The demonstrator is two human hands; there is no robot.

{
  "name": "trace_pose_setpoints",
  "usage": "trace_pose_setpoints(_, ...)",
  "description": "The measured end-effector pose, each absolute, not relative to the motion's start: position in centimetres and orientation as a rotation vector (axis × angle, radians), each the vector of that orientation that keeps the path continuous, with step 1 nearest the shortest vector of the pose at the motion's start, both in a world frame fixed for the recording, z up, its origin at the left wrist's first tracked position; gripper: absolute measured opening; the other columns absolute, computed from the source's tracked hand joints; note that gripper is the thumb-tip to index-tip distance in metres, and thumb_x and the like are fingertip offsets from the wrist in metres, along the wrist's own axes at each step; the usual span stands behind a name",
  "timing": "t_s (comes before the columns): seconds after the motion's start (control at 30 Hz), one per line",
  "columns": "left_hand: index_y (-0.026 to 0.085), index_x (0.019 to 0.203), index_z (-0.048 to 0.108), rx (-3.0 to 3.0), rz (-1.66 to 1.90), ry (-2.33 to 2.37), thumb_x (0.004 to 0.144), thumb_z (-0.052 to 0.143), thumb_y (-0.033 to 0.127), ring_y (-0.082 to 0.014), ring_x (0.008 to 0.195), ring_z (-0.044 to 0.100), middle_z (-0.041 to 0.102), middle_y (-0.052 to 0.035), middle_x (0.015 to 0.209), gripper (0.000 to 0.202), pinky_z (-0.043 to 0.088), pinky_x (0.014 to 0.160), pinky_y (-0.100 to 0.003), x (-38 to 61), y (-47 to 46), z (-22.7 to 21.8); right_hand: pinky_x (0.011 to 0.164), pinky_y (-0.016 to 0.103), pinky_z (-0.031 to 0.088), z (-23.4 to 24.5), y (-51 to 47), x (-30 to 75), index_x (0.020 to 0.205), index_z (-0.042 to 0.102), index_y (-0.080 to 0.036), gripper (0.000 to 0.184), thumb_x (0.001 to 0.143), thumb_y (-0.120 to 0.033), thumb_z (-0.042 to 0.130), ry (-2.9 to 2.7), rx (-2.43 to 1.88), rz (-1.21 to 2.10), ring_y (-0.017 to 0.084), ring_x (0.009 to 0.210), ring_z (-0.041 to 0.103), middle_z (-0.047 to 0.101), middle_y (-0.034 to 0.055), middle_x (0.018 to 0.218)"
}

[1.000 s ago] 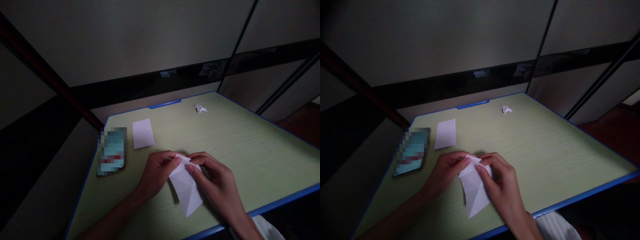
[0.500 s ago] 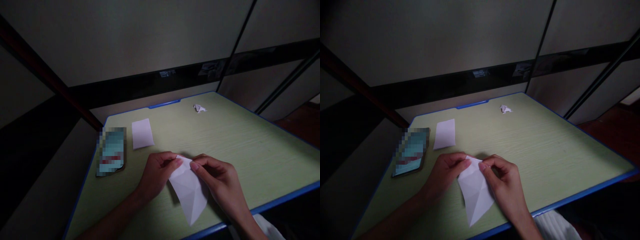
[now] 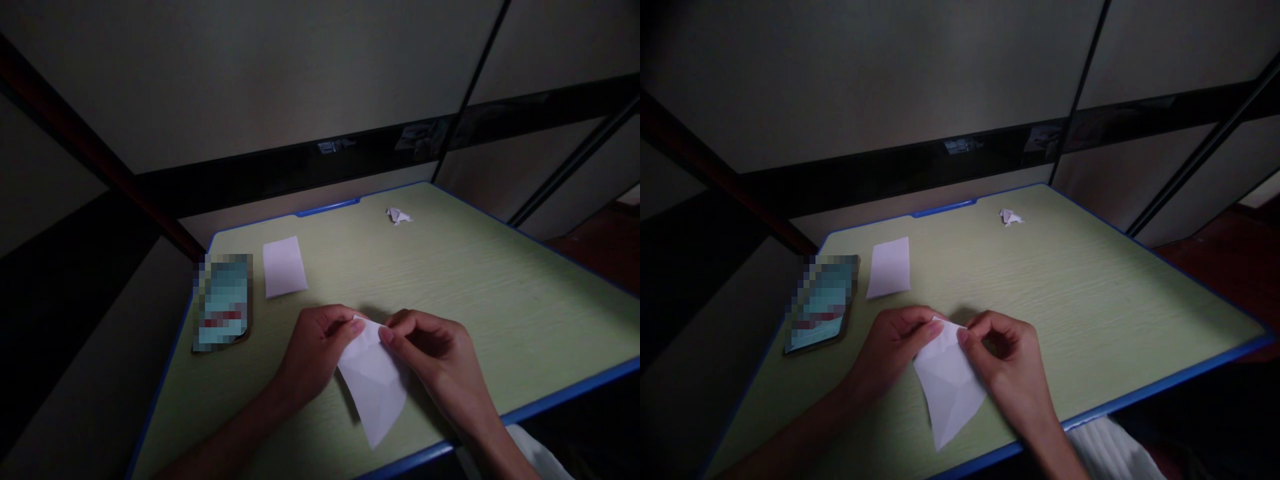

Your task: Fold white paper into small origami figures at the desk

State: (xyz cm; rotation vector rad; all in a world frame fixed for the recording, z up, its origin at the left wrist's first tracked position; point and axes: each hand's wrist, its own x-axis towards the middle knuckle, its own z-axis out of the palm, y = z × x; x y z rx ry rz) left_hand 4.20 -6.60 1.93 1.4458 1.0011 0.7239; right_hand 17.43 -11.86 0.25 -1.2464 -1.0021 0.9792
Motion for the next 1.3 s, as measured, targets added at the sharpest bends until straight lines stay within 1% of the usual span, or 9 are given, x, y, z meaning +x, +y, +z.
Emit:
trace_pose_setpoints(0.27,0.012,0.071,0.063,1.357,0.562,0.883,0.068,0.055,0.018,-0.0110,0.055,0.053,0.062,-0.0020,0.063,0.011,0.037,0.050,-0.020,4.18,-6.46,1.22,0.039,0.020,0.035,-0.10,-11.94,17.45,0.046,0.054,-0.015,0.016,0.060,-0.016,0.063,-0.968,-1.308,0.966,0.009,0.045,0.045,0.053,-0.0012,0.049)
trace_pose_setpoints(0.53,0.011,0.066,0.060,1.307,0.524,0.870,0.068,0.054,0.020,-0.0102,0.051,0.053,0.061,-0.0019,0.060,0.011,0.035,0.048,-0.020,4.13,-6.44,1.19,0.039,0.021,0.037,-0.06,-11.87,17.48,0.048,0.051,-0.017,0.018,0.061,-0.018,0.063,-0.988,-1.279,0.969,0.010,0.045,0.047,0.053,-0.0012,0.051)
trace_pose_setpoints(0.67,0.013,0.070,0.056,1.355,0.530,0.879,0.066,0.054,0.017,-0.0111,0.053,0.054,0.062,-0.0015,0.061,0.006,0.036,0.048,-0.020,4.01,-6.57,1.52,0.041,0.020,0.037,0.08,-11.90,17.41,0.062,0.050,-0.018,0.013,0.062,-0.017,0.063,-0.990,-1.204,0.999,0.010,0.048,0.047,0.053,-0.0023,0.056)
trace_pose_setpoints(0.77,0.017,0.081,0.049,1.413,0.523,0.903,0.065,0.055,0.014,-0.0102,0.047,0.050,0.056,0.0031,0.053,0.017,0.033,0.043,-0.018,3.97,-6.94,1.79,0.043,0.020,0.037,0.10,-11.91,17.19,0.069,0.052,-0.017,0.009,0.067,-0.020,0.061,-1.085,-1.171,1.108,0.010,0.051,0.046,0.050,-0.0029,0.058)
trace_pose_setpoints(0.87,0.019,0.083,0.042,1.447,0.476,0.877,0.066,0.053,0.015,-0.0087,0.041,0.044,0.048,0.0070,0.047,0.021,0.027,0.039,-0.017,4.05,-7.32,1.87,0.044,0.021,0.035,-0.08,-12.02,17.03,0.063,0.051,-0.017,0.012,0.072,-0.023,0.056,-1.203,-1.188,1.178,0.010,0.050,0.043,0.047,-0.0035,0.055)
trace_pose_setpoints(0.97,0.019,0.079,0.040,1.425,0.429,0.880,0.065,0.054,0.017,-0.0075,0.039,0.039,0.045,0.0082,0.045,0.021,0.024,0.039,-0.017,4.15,-7.36,1.64,0.044,0.022,0.032,-0.33,-12.20,17.02,0.061,0.050,-0.017,0.016,0.075,-0.024,0.054,-1.255,-1.239,1.139,0.010,0.049,0.042,0.046,-0.0035,0.054)
trace_pose_setpoints(1.07,0.017,0.065,0.041,1.409,0.373,0.895,0.064,0.055,0.021,-0.0062,0.040,0.037,0.045,0.0061,0.046,0.015,0.023,0.039,-0.018,4.15,-7.14,1.22,0.043,0.022,0.030,-0.49,-12.24,17.07,0.059,0.050,-0.017,0.019,0.075,-0.025,0.053,-1.249,-1.309,1.093,0.010,0.048,0.040,0.044,-0.0036,0.052)
trace_pose_setpoints(1.13,0.016,0.056,0.041,1.450,0.368,0.903,0.065,0.053,0.024,-0.0058,0.042,0.036,0.044,0.0048,0.047,0.018,0.021,0.040,-0.019,4.11,-7.01,1.01,0.042,0.022,0.030,-0.54,-12.15,17.08,0.060,0.049,-0.017,0.020,0.076,-0.028,0.051,-1.233,-1.330,1.087,0.010,0.048,0.039,0.043,-0.0035,0.052)
trace_pose_setpoints(1.3,0.016,0.050,0.041,1.541,0.334,0.887,0.068,0.048,0.025,-0.0057,0.042,0.029,0.034,0.0069,0.044,0.022,0.017,0.040,-0.020,4.04,-6.94,0.92,0.042,0.021,0.030,-0.45,-12.07,17.13,0.064,0.045,-0.018,0.020,0.082,-0.028,0.042,-1.387,-1.331,1.097,0.010,0.049,0.038,0.041,-0.0039,0.054)
